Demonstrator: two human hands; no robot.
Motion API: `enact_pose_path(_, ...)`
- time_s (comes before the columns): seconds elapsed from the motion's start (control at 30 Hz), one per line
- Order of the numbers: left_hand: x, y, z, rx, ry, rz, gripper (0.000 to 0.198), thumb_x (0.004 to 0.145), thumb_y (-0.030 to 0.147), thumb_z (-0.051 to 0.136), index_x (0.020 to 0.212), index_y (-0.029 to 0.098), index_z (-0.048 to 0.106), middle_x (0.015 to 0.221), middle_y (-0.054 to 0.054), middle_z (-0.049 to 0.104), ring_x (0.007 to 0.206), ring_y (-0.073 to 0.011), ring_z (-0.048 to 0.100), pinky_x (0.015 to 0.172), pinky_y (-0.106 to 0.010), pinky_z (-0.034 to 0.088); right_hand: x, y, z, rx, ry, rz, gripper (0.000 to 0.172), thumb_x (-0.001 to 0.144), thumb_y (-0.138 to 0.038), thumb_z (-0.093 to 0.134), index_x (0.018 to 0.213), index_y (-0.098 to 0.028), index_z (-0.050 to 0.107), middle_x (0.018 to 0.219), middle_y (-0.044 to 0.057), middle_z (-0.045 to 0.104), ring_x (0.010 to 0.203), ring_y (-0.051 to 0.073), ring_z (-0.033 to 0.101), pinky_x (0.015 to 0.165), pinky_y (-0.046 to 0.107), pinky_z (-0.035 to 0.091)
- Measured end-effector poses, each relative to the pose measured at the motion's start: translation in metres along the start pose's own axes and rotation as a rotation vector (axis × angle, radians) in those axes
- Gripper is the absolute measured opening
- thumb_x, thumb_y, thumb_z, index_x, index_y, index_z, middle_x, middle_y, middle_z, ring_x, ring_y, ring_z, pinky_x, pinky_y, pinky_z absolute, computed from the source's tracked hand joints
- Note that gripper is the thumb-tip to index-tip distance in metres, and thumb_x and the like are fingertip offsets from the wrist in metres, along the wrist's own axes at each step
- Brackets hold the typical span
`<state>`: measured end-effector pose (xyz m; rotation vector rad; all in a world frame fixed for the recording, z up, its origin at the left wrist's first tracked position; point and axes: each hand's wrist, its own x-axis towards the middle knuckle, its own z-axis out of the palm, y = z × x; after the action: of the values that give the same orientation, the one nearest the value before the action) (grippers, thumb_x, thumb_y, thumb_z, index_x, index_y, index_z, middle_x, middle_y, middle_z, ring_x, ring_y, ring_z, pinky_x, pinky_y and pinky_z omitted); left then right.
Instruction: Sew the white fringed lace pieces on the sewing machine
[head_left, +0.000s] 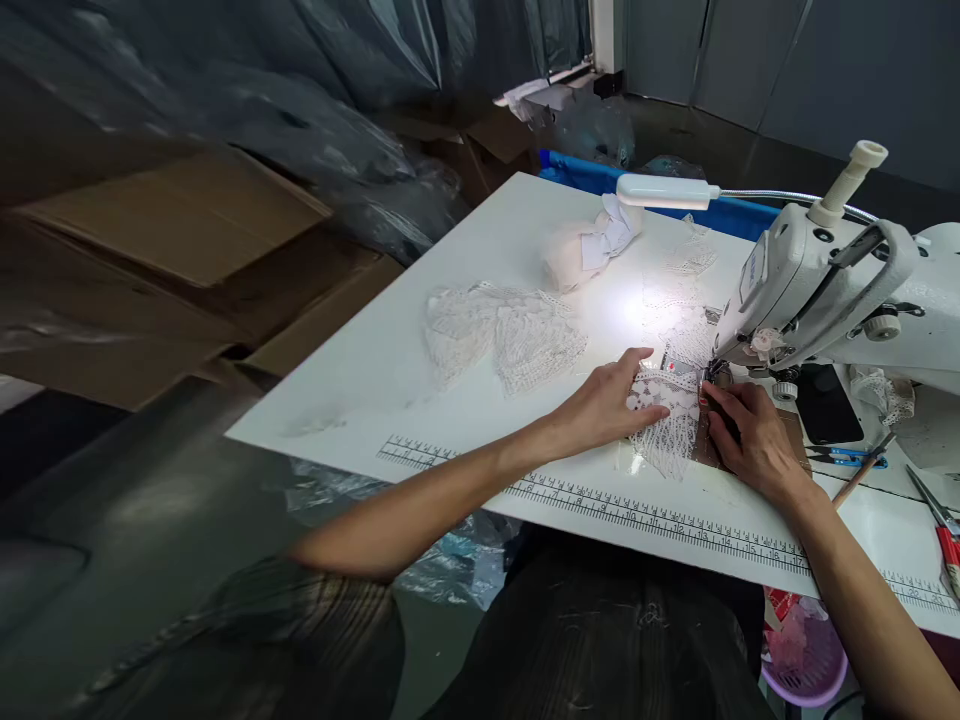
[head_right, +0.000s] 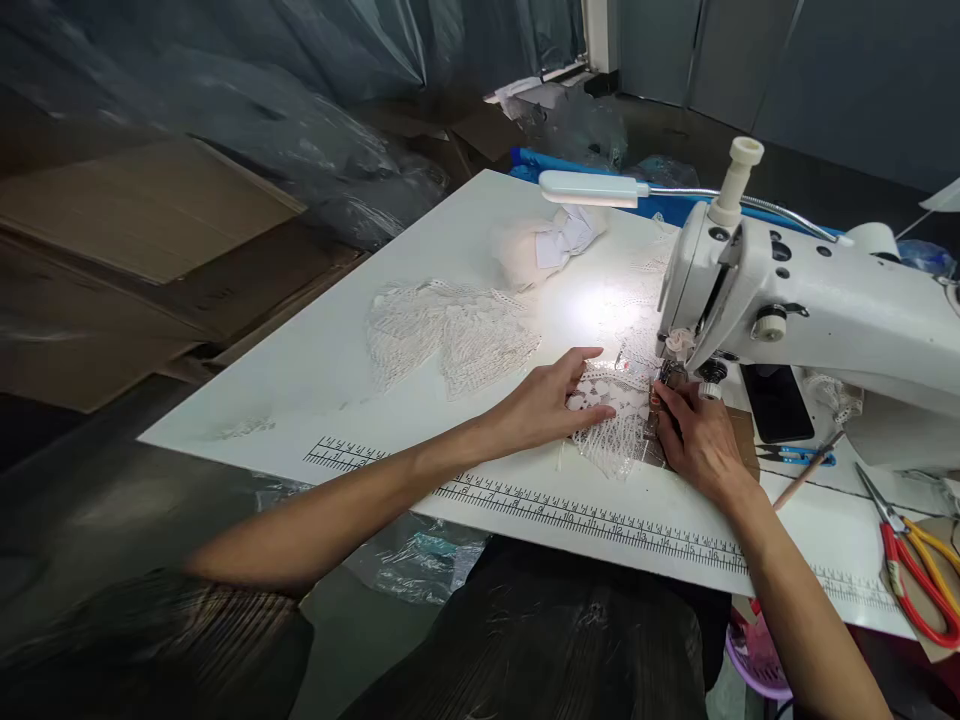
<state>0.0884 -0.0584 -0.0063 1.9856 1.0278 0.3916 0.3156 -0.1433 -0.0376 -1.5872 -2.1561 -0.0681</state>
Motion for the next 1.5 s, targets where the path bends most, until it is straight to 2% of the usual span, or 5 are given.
enact_pose_path(0.37, 0.012, -0.004, 0.000, -0.073, 0.073, -0.097, 0.059, 0.085, 0.034, 0.066, 0.136, 0.013, 0.044, 0.074, 0.004, 0.046, 0.061, -0.0109, 0.049, 0.056, -0.025, 0.046, -0.004, -0.002, 0.003, -0.018, -0.048, 0.006, 0.037, 0.097, -0.027, 0.041, 0.123, -0.021, 0.066, 0.102, 0.013, 0.060, 0.089, 0.025, 0.050, 0.081, 0.043, 0.047)
enact_pose_path(0.57, 0.014, -0.004, -0.002, -0.189, 0.033, -0.159, 0.052, 0.089, 0.029, 0.067, 0.134, 0.015, 0.045, 0.072, 0.005, 0.042, 0.053, -0.0077, 0.046, 0.044, -0.022, 0.049, -0.005, -0.007, 0.002, -0.053, -0.097, 0.048, 0.040, 0.096, -0.027, 0.039, 0.128, -0.023, 0.062, 0.107, 0.013, 0.059, 0.093, 0.027, 0.047, 0.084, 0.044, 0.044)
enact_pose_path(0.97, 0.013, 0.006, -0.007, -0.198, 0.005, -0.243, 0.051, 0.083, 0.024, 0.071, 0.130, 0.014, 0.052, 0.073, 0.006, 0.036, 0.053, -0.0070, 0.043, 0.045, -0.023, 0.049, -0.004, -0.008, 0.000, -0.062, -0.153, 0.073, 0.041, 0.097, -0.031, 0.038, 0.131, -0.028, 0.061, 0.106, 0.012, 0.056, 0.089, 0.025, 0.046, 0.082, 0.043, 0.043)
enact_pose_path(1.23, 0.011, 0.001, -0.004, -0.069, 0.013, -0.126, 0.050, 0.081, 0.029, 0.071, 0.127, 0.013, 0.055, 0.066, 0.006, 0.038, 0.059, -0.0103, 0.042, 0.052, -0.023, 0.034, -0.006, -0.007, 0.000, -0.031, -0.115, 0.079, 0.040, 0.097, -0.029, 0.037, 0.128, -0.025, 0.062, 0.107, 0.012, 0.056, 0.092, 0.025, 0.048, 0.084, 0.043, 0.045)
enact_pose_path(1.5, 0.011, -0.001, -0.001, -0.004, 0.024, -0.094, 0.051, 0.082, 0.030, 0.067, 0.129, 0.013, 0.053, 0.066, 0.005, 0.044, 0.059, -0.0118, 0.045, 0.054, -0.025, 0.032, -0.007, -0.007, -0.003, -0.021, -0.125, 0.062, 0.041, 0.097, -0.028, 0.037, 0.131, -0.025, 0.060, 0.106, 0.012, 0.057, 0.092, 0.025, 0.049, 0.086, 0.045, 0.046)
